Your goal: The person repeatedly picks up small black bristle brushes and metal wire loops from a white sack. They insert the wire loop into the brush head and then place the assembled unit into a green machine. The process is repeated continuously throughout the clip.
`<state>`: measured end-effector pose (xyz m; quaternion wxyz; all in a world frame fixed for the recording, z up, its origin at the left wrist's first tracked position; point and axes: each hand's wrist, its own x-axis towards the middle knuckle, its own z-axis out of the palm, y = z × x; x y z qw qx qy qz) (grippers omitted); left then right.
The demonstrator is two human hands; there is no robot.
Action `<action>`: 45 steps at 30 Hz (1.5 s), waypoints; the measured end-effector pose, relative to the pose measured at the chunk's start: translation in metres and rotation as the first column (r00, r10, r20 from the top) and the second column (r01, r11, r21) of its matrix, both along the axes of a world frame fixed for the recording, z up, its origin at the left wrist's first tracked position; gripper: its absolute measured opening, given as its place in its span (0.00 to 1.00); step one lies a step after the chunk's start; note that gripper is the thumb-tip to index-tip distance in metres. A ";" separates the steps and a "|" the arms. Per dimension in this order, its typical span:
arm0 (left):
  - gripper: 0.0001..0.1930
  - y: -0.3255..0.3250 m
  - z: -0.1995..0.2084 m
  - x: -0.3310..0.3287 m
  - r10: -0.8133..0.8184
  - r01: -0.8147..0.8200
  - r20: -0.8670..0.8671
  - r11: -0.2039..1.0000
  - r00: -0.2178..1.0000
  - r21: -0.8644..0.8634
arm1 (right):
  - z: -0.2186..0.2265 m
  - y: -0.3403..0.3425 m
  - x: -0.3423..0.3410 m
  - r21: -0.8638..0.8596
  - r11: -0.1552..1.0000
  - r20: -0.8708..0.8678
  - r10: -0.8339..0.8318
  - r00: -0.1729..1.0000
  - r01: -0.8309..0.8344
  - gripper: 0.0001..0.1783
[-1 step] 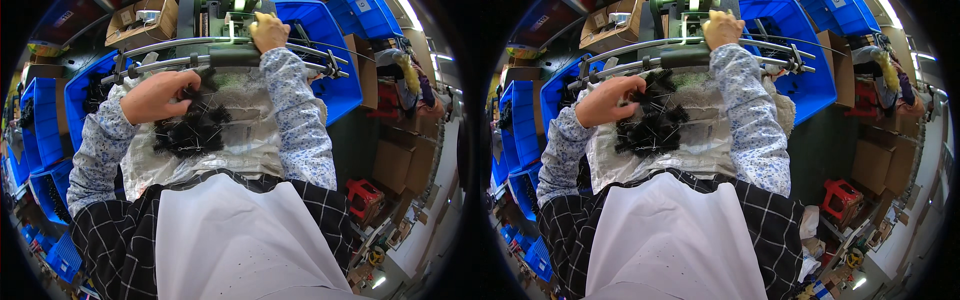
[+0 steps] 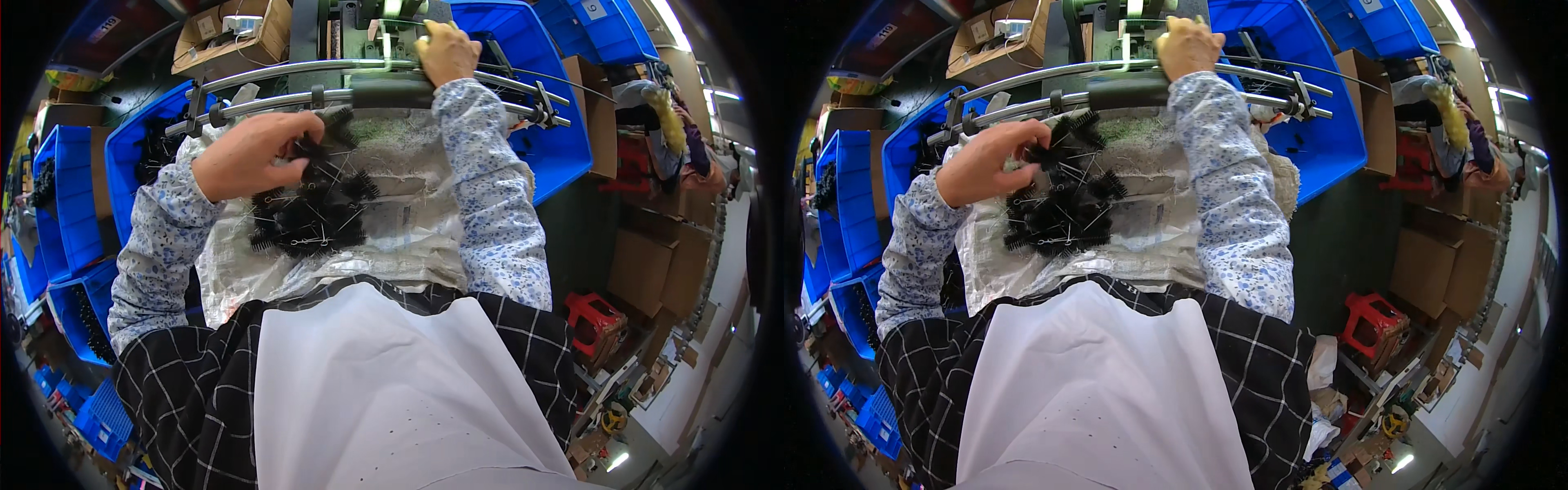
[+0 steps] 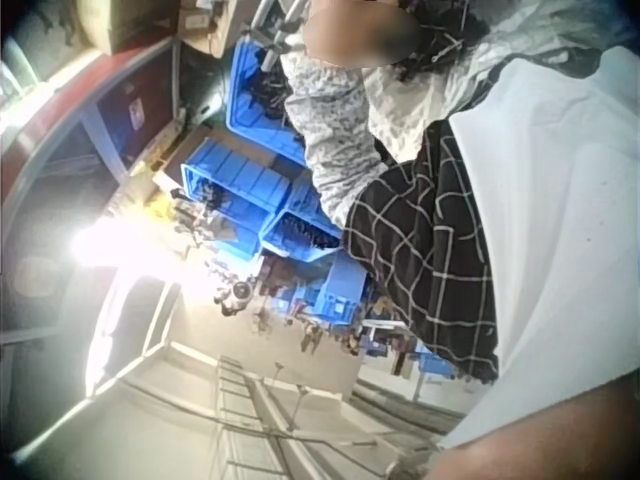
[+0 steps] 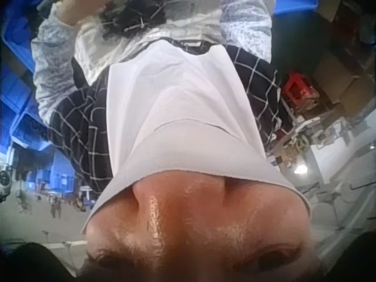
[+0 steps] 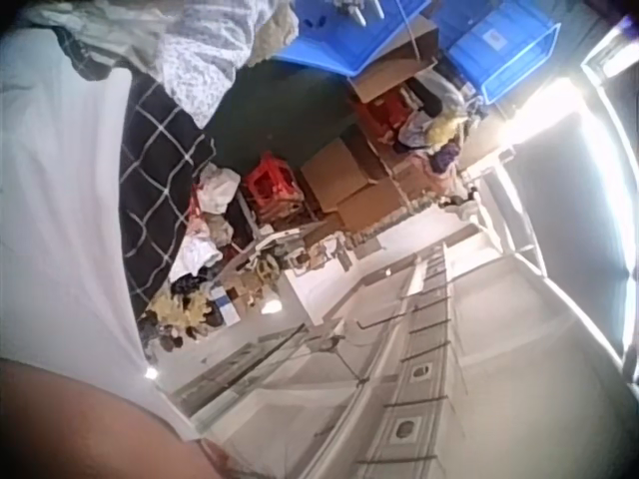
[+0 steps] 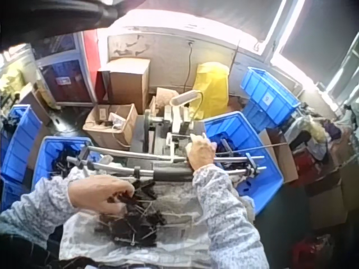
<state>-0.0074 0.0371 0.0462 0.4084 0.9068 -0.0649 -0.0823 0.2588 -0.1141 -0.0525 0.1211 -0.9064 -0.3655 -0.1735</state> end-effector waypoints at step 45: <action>0.13 -0.090 -0.092 0.023 -0.402 0.452 -0.215 0.722 0.890 0.524 | 0.007 -0.007 0.019 -0.037 0.996 -0.058 0.082 0.995 -0.084 0.15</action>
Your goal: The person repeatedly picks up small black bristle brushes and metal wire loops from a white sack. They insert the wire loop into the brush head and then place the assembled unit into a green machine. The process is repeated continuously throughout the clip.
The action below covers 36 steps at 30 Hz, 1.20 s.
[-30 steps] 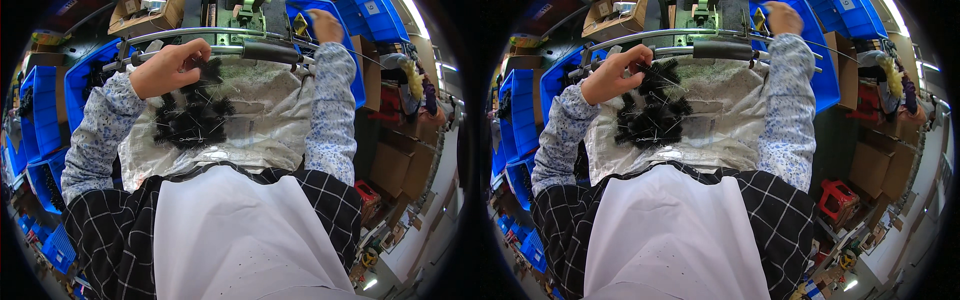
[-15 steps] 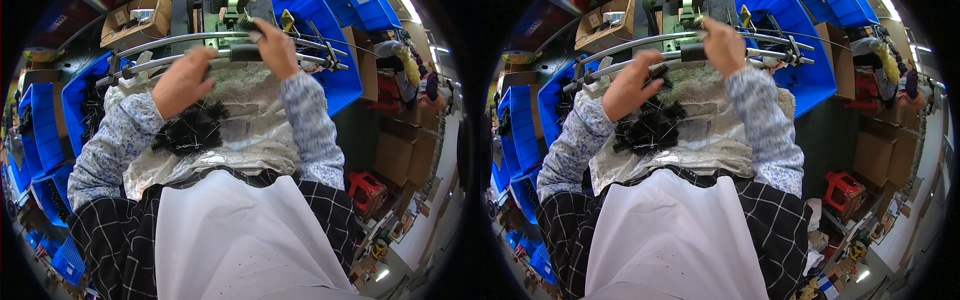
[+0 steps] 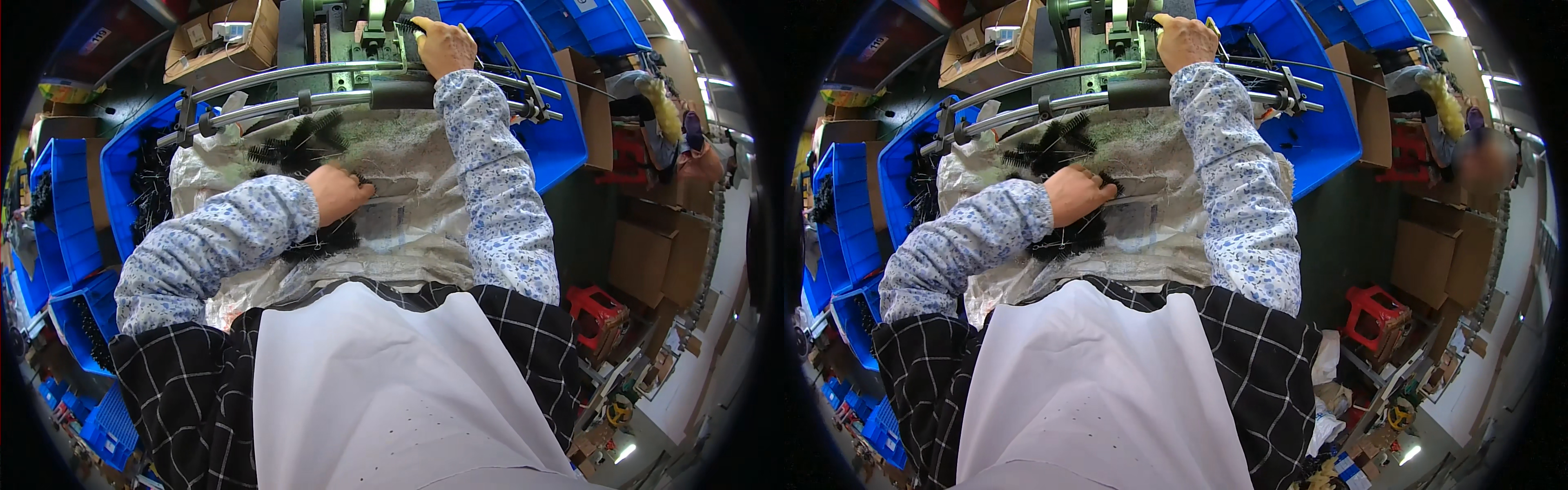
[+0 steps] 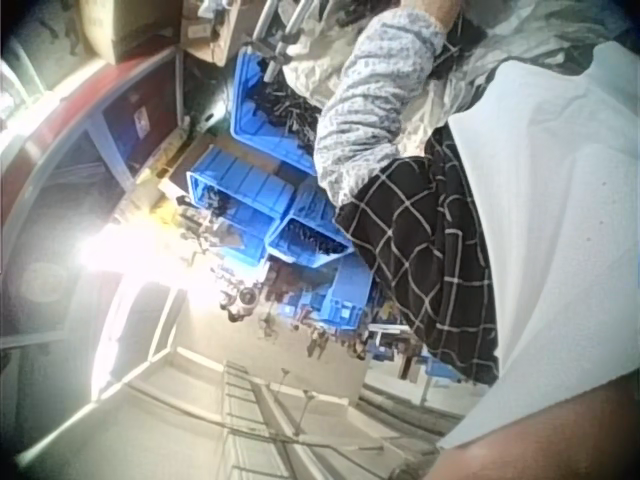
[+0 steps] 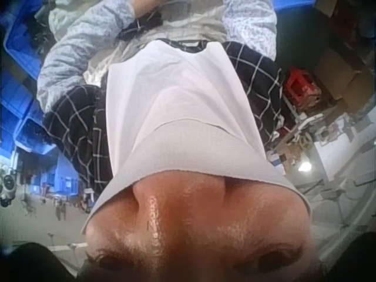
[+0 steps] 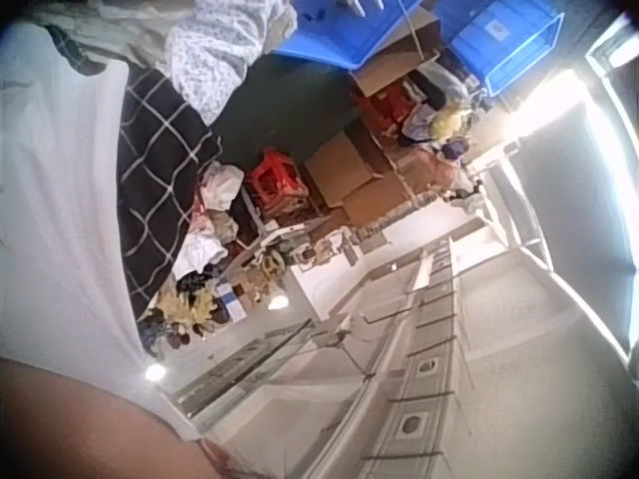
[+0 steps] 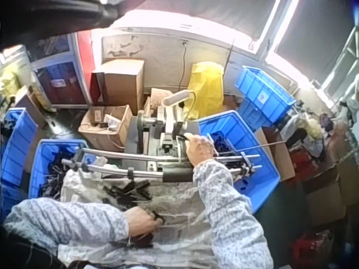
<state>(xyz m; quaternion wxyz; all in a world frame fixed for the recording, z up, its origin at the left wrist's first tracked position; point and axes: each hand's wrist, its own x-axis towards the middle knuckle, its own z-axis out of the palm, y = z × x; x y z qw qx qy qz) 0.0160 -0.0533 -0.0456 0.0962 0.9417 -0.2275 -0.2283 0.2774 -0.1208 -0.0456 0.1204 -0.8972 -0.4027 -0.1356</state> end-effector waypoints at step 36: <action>0.15 0.069 0.088 -0.019 0.517 -0.320 0.095 0.652 0.851 -0.687 | -0.001 0.034 -0.040 -0.035 0.995 -0.008 -0.091 0.996 0.090 0.21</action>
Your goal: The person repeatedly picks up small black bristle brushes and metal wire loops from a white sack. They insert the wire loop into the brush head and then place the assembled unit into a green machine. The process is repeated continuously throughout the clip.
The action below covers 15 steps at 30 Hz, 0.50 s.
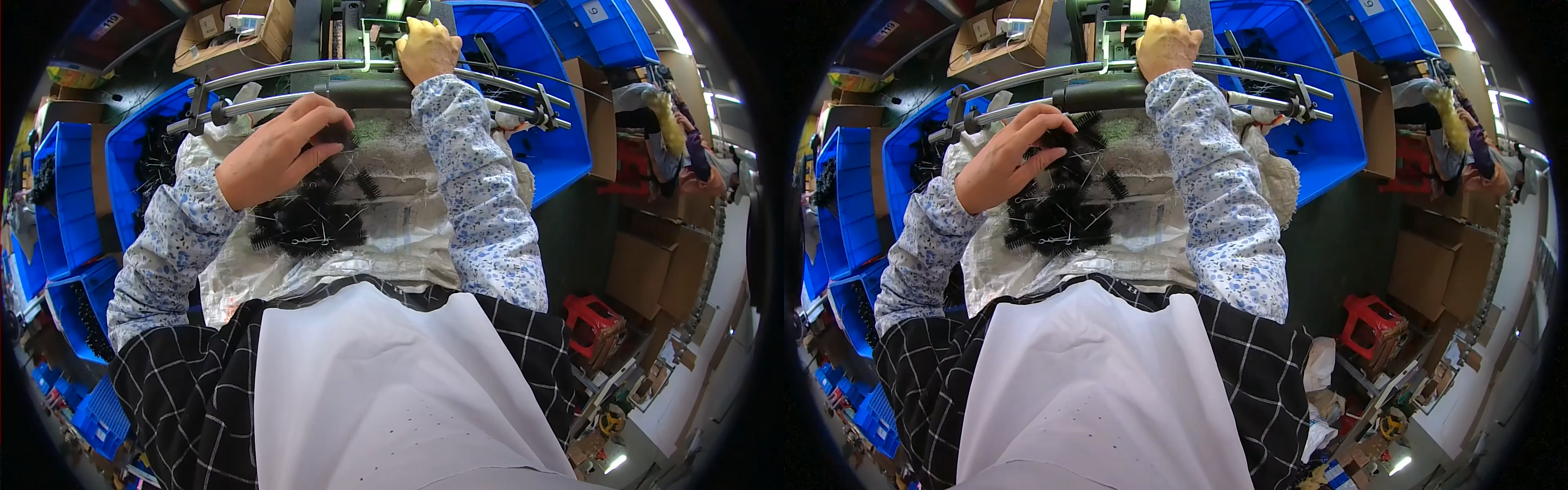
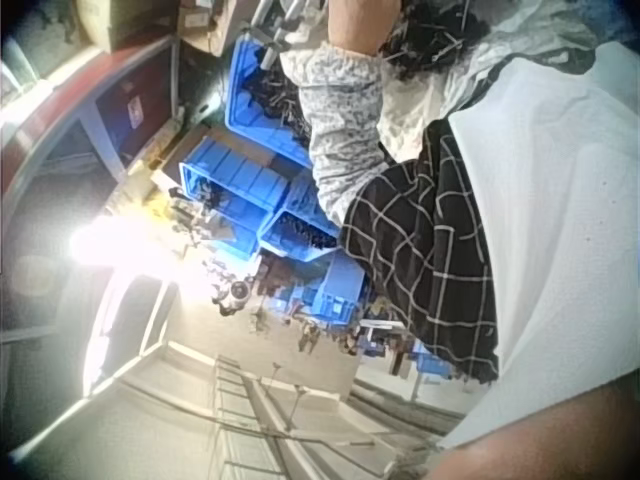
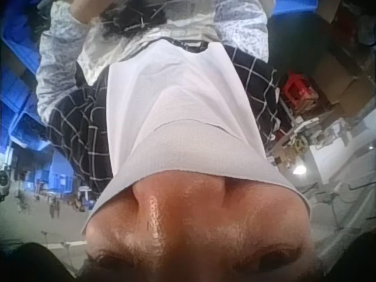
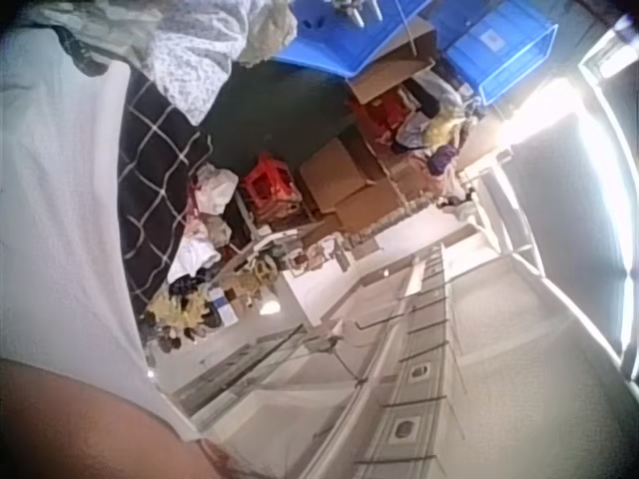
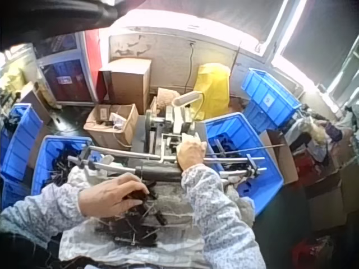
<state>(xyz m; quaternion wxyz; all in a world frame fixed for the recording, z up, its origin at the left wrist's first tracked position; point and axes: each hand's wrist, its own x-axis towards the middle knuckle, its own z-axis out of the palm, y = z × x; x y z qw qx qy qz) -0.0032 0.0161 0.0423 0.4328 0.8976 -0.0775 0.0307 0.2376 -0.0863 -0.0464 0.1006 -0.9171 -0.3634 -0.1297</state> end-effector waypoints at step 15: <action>0.11 0.002 -0.008 0.022 -0.055 0.058 0.040 0.994 0.998 -0.091 | -0.009 -0.057 0.109 -0.070 0.992 -0.205 0.090 0.975 -0.107 0.10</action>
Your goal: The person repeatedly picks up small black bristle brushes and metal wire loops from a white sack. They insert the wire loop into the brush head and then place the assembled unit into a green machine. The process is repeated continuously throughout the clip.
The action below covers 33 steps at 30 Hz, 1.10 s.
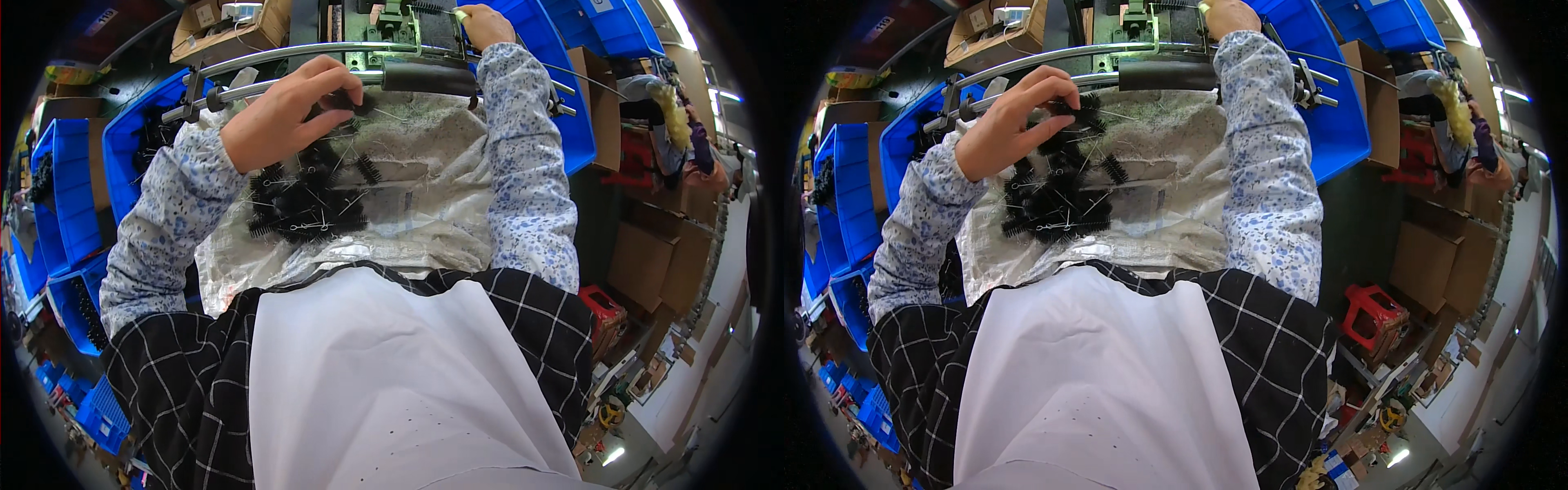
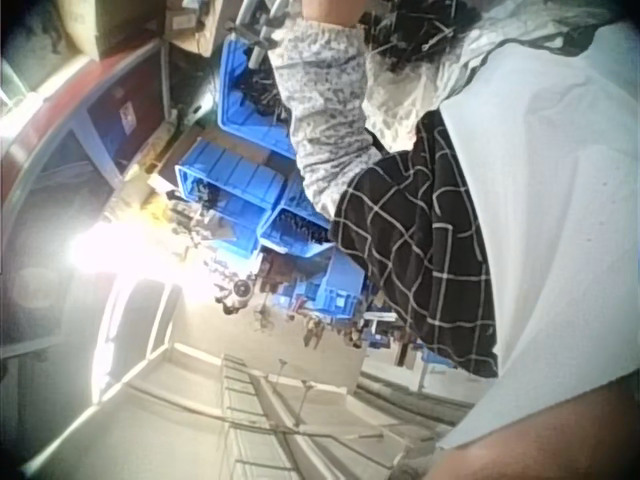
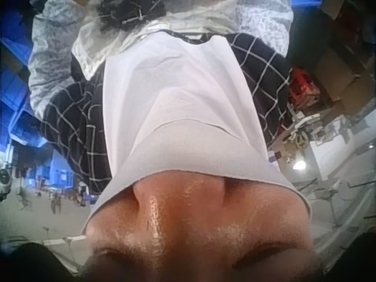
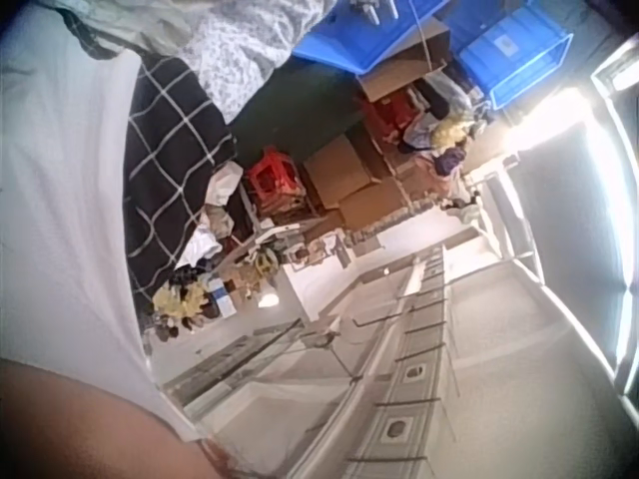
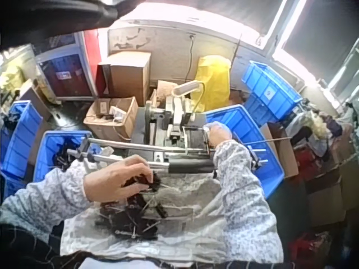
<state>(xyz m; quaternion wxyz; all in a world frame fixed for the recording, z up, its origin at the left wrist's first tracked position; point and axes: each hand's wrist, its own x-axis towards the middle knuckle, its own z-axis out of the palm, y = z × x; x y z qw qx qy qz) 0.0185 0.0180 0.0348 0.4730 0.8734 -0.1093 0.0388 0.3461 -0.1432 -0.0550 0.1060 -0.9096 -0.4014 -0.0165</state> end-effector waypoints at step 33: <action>0.14 -0.081 -0.107 0.023 -0.350 0.471 -0.318 0.592 0.881 0.654 | 0.011 0.024 -0.071 0.113 0.994 0.207 -0.035 0.978 0.011 0.15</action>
